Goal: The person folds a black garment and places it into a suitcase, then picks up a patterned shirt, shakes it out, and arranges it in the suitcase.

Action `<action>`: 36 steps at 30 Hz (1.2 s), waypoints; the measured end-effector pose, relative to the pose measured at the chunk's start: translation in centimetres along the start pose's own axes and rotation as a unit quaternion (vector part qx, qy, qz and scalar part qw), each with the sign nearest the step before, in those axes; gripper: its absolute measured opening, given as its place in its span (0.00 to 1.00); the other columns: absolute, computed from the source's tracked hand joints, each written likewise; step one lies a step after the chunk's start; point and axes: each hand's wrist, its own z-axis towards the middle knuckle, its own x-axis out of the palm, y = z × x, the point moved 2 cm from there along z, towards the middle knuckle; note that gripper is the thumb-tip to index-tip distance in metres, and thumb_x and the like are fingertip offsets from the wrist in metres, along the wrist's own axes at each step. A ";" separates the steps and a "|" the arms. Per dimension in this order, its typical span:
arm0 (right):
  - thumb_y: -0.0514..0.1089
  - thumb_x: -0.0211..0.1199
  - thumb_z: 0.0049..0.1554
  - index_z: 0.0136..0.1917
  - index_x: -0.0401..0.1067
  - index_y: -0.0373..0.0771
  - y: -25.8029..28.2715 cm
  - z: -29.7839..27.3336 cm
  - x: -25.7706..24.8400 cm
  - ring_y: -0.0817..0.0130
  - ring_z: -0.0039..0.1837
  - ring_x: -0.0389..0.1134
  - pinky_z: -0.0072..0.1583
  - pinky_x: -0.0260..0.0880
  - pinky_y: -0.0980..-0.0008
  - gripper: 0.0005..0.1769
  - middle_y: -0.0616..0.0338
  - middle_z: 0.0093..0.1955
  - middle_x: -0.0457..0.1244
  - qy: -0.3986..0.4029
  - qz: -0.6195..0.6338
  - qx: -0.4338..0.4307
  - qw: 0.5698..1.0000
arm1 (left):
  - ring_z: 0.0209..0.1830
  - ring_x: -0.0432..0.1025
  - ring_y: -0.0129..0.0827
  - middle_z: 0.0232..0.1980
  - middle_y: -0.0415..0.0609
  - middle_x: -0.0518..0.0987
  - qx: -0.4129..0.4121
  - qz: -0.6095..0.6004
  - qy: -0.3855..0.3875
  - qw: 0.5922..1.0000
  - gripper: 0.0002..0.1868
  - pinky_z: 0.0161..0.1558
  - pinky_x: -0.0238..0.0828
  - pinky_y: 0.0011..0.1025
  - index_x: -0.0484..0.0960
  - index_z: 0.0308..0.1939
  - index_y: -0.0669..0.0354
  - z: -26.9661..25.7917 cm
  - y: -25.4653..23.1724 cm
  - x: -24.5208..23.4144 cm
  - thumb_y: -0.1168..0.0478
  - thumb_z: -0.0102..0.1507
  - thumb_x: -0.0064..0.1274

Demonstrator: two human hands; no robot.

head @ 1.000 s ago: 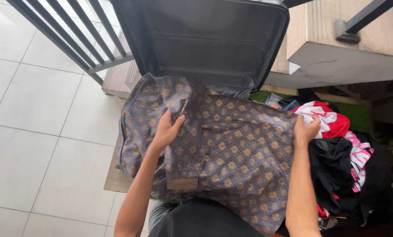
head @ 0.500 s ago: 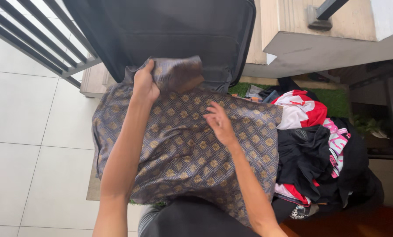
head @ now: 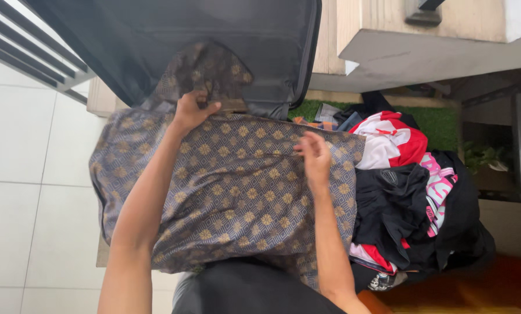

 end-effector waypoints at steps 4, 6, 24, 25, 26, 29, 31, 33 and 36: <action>0.42 0.61 0.65 0.62 0.71 0.33 -1.9 2.0 -5.4 0.71 0.49 0.73 0.48 0.71 0.75 0.14 0.59 0.51 0.69 -0.052 0.002 0.007 0.999 | 0.47 0.80 0.48 0.44 0.60 0.85 0.007 0.246 -0.034 0.969 0.28 0.55 0.74 0.41 0.82 0.51 0.68 0.7 0.9 2.1 0.50 0.57 0.69; 0.41 0.61 0.65 0.62 0.71 0.33 -2.8 2.5 -7.7 0.72 0.49 0.73 0.48 0.71 0.76 0.14 0.59 0.51 0.69 -0.064 -0.001 0.001 0.998 | 0.45 0.82 0.47 0.41 0.57 0.87 -0.016 0.292 -0.038 0.955 0.17 0.58 0.74 0.40 0.88 0.44 0.65 1.6 0.6 2.6 0.53 0.60 0.66; 0.49 0.73 0.53 0.67 0.74 0.33 -1.3 4.2 -9.3 0.43 0.66 0.61 0.66 0.55 0.47 0.31 0.37 0.64 0.66 -0.028 -0.515 -0.269 0.814 | 0.73 0.64 0.52 0.67 0.58 0.76 0.313 0.265 -0.054 0.911 0.22 0.70 0.56 0.54 0.77 0.65 0.66 -8.1 -4.2 -0.2 0.60 0.68 0.56; 0.49 0.73 0.53 0.65 0.74 0.33 -1.4 5.0 -9.1 0.45 0.67 0.61 0.66 0.53 0.46 0.30 0.40 0.62 0.67 0.010 -0.505 -0.266 0.821 | 0.73 0.64 0.52 0.67 0.58 0.76 0.311 0.265 -0.053 0.911 0.22 0.70 0.56 0.54 0.77 0.65 0.66 -8.5 -3.6 -0.5 0.60 0.68 0.56; 0.49 0.73 0.52 0.64 0.75 0.33 -1.6 5.8 -9.1 0.47 0.68 0.60 0.67 0.50 0.44 0.30 0.43 0.61 0.68 0.047 -0.495 -0.264 0.827 | 0.72 0.62 0.51 0.67 0.57 0.75 0.314 0.292 -0.054 0.902 0.22 0.69 0.52 0.59 0.79 0.62 0.63 -8.7 -3.1 -0.5 0.57 0.67 0.57; 0.47 0.74 0.55 0.49 0.82 0.40 -3.6 8.7 -10.6 0.53 0.61 0.67 0.65 0.59 0.49 0.11 0.51 0.50 0.71 0.083 -0.533 -0.188 0.821 | 0.69 0.63 0.49 0.62 0.54 0.77 0.298 0.302 -0.063 0.904 0.19 0.68 0.48 0.64 0.82 0.58 0.61 -8.7 -2.1 0.1 0.54 0.68 0.57; 0.48 0.72 0.57 0.50 0.81 0.40 -4.8 11.3 -12.3 0.58 0.54 0.68 0.59 0.63 0.56 0.11 0.54 0.47 0.71 0.102 -0.419 -0.076 0.899 | 0.66 0.66 0.48 0.58 0.52 0.78 0.280 0.285 -0.075 0.914 0.17 0.69 0.49 0.65 0.84 0.56 0.61 -7.7 -2.1 0.5 0.53 0.69 0.57; 0.48 0.69 0.60 0.51 0.79 0.39 -6.0 12.9 -13.7 0.64 0.48 0.69 0.52 0.68 0.63 0.12 0.58 0.44 0.71 0.120 -0.291 0.043 0.948 | 0.61 0.68 0.47 0.51 0.49 0.79 0.204 0.277 -0.086 0.935 0.15 0.70 0.52 0.58 0.87 0.46 0.58 -6.1 -2.1 1.2 0.50 0.70 0.57; 0.43 0.74 0.59 0.47 0.79 0.35 -6.1 13.8 -15.0 0.67 0.44 0.72 0.48 0.69 0.69 0.09 0.55 0.41 0.71 0.067 -0.387 -0.119 0.912 | 0.57 0.67 0.52 0.48 0.55 0.79 0.144 0.278 -0.108 0.944 0.13 0.65 0.47 0.64 0.88 0.41 0.60 -3.3 -2.2 2.6 0.53 0.64 0.60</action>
